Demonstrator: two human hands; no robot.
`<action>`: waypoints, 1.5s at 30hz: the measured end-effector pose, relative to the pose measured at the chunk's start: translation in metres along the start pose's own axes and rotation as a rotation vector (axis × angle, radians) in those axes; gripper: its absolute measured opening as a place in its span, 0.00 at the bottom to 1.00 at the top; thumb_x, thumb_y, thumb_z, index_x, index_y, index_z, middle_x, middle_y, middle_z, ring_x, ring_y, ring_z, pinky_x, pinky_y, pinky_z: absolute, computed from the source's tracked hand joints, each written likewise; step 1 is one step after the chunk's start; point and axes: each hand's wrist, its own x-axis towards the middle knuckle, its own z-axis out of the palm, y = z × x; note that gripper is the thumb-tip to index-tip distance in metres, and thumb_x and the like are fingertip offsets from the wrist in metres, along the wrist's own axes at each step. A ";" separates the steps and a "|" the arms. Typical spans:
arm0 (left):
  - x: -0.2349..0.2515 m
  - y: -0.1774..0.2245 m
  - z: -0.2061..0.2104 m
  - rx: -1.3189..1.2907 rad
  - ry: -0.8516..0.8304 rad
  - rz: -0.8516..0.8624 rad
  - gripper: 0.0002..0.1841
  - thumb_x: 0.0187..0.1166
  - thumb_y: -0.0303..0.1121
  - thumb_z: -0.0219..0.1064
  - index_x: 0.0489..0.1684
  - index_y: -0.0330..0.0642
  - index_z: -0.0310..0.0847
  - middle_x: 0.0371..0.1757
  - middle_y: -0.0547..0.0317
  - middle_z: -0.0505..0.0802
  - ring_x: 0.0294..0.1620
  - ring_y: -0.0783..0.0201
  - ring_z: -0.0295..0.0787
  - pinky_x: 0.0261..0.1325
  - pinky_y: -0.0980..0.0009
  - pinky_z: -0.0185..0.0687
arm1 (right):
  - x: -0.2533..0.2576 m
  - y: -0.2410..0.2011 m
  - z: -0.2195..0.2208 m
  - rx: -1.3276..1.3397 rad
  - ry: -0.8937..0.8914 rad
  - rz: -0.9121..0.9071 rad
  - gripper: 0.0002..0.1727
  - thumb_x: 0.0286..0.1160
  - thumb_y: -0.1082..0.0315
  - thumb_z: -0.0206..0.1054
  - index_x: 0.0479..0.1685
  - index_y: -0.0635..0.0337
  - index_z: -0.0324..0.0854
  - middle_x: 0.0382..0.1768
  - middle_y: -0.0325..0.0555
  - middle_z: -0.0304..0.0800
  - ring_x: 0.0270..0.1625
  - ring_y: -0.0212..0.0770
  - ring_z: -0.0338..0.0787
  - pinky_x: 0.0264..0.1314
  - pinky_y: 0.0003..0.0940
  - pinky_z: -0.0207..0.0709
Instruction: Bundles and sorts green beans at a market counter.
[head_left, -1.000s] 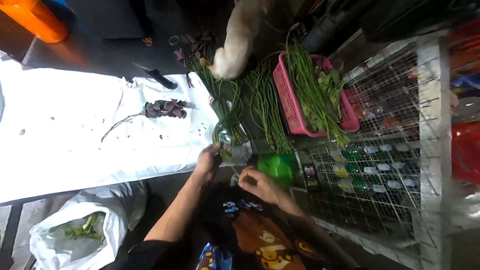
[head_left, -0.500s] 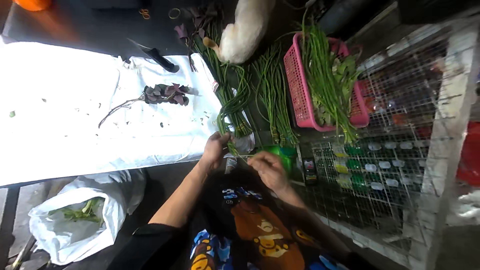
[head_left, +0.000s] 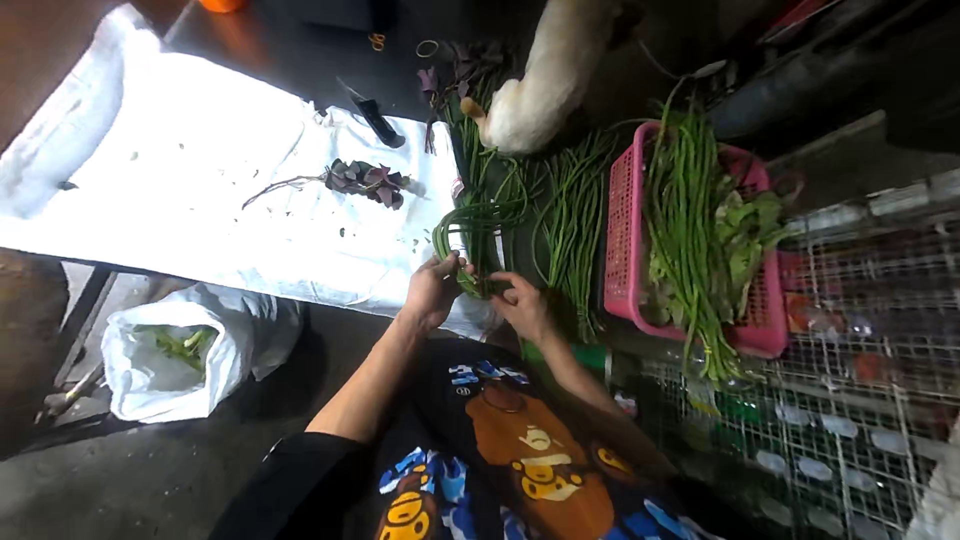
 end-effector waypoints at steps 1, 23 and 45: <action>0.000 -0.006 0.000 0.033 0.005 0.020 0.12 0.92 0.33 0.53 0.65 0.39 0.73 0.44 0.53 0.89 0.39 0.61 0.90 0.49 0.63 0.90 | 0.005 -0.002 0.000 -0.011 -0.054 -0.021 0.24 0.75 0.59 0.74 0.67 0.61 0.85 0.26 0.44 0.83 0.29 0.38 0.78 0.41 0.40 0.78; 0.006 -0.021 0.029 0.357 0.044 -0.015 0.13 0.91 0.30 0.55 0.66 0.35 0.68 0.35 0.52 0.87 0.32 0.60 0.88 0.38 0.63 0.89 | -0.020 -0.027 -0.039 0.002 -0.215 -0.390 0.12 0.78 0.62 0.69 0.43 0.64 0.90 0.27 0.50 0.89 0.24 0.37 0.84 0.32 0.34 0.82; 0.005 0.091 -0.080 0.218 -0.235 -0.141 0.14 0.93 0.35 0.53 0.66 0.36 0.73 0.46 0.49 0.93 0.45 0.56 0.94 0.51 0.59 0.91 | 0.014 -0.106 0.065 -0.081 0.032 -0.076 0.19 0.74 0.58 0.75 0.59 0.58 0.91 0.35 0.48 0.90 0.34 0.38 0.84 0.44 0.36 0.81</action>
